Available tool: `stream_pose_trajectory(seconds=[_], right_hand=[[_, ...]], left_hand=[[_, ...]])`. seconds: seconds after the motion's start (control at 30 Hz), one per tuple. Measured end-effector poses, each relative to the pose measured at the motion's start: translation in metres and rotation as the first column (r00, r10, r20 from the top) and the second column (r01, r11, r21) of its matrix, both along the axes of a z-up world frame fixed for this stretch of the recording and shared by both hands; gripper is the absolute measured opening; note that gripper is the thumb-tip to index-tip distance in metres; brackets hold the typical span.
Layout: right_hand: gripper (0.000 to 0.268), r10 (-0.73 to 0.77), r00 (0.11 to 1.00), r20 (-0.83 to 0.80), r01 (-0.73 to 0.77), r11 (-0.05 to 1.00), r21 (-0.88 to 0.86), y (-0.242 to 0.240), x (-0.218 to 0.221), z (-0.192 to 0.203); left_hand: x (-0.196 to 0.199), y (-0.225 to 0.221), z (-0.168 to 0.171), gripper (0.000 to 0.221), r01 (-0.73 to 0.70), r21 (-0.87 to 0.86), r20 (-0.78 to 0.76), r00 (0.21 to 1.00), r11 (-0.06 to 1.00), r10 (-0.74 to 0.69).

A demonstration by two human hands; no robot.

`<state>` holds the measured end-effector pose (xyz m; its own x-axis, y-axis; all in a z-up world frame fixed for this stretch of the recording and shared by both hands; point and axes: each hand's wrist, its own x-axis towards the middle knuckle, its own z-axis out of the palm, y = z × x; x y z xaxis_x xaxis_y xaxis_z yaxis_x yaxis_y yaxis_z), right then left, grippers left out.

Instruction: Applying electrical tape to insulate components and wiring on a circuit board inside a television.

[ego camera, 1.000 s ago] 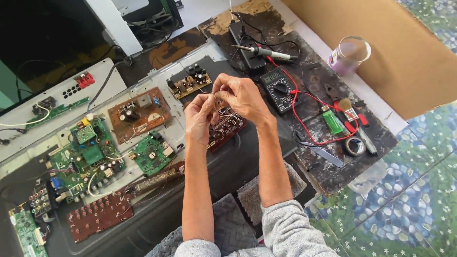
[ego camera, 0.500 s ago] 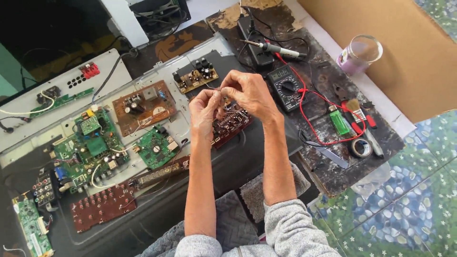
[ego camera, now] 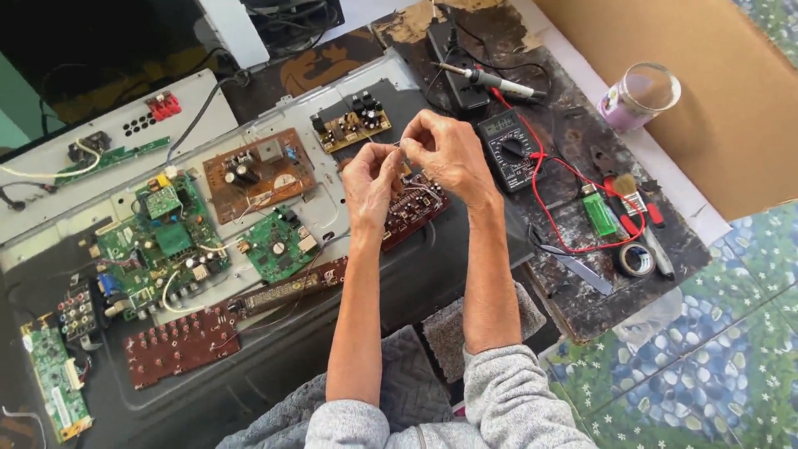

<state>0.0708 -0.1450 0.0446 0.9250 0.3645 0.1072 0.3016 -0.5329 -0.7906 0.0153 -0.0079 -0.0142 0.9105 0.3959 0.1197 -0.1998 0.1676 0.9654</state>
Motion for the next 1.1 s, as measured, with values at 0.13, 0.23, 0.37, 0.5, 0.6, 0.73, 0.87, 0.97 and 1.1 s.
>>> stream_pose_trajectory(seconds=[0.13,0.23,0.37,0.5,0.6,0.73,0.87,0.97,1.1], right_hand=[[0.008,0.241,0.968,-0.067,-0.205,0.916,0.344,-0.006,-0.010,0.015],[0.007,0.330,0.937,-0.111,-0.258,0.872,0.415,-0.007,-0.013,0.017],[0.003,0.382,0.914,-0.138,-0.277,0.835,0.475,-0.007,-0.013,0.013],[0.004,0.431,0.894,-0.123,-0.329,0.816,0.475,-0.010,-0.010,0.008],[0.006,0.423,0.897,-0.130,-0.318,0.820,0.476,-0.009,-0.010,0.005],[0.004,0.366,0.920,-0.142,-0.272,0.855,0.441,-0.005,-0.010,0.003],[0.005,0.258,0.962,-0.093,-0.212,0.916,0.340,0.004,-0.014,0.001],[0.010,0.169,0.979,-0.110,-0.130,0.947,0.295,0.000,0.000,-0.025],[0.012,0.055,0.979,-0.198,0.006,0.955,0.295,-0.001,-0.002,-0.012]], left_hand=[[-0.009,0.010,0.012,0.016,0.149,-0.098,-0.006,0.989,0.984,-0.150],[-0.014,0.017,0.018,0.014,0.264,-0.157,-0.038,0.961,0.952,-0.273],[-0.015,0.021,0.019,0.011,0.375,-0.263,-0.024,0.919,0.889,-0.395],[-0.011,0.025,0.009,0.009,0.431,-0.361,0.021,0.891,0.827,-0.454],[-0.012,0.025,0.007,0.008,0.437,-0.381,0.003,0.882,0.815,-0.472],[-0.014,0.019,0.010,0.011,0.318,-0.213,-0.046,0.941,0.924,-0.335],[-0.028,0.009,0.032,0.013,0.031,0.311,-0.085,0.996,0.950,-0.004],[-0.021,0.004,0.001,0.012,-0.231,0.710,0.199,0.972,0.666,0.125],[-0.015,-0.006,0.006,0.016,-0.279,0.764,0.237,0.960,0.582,0.149]])
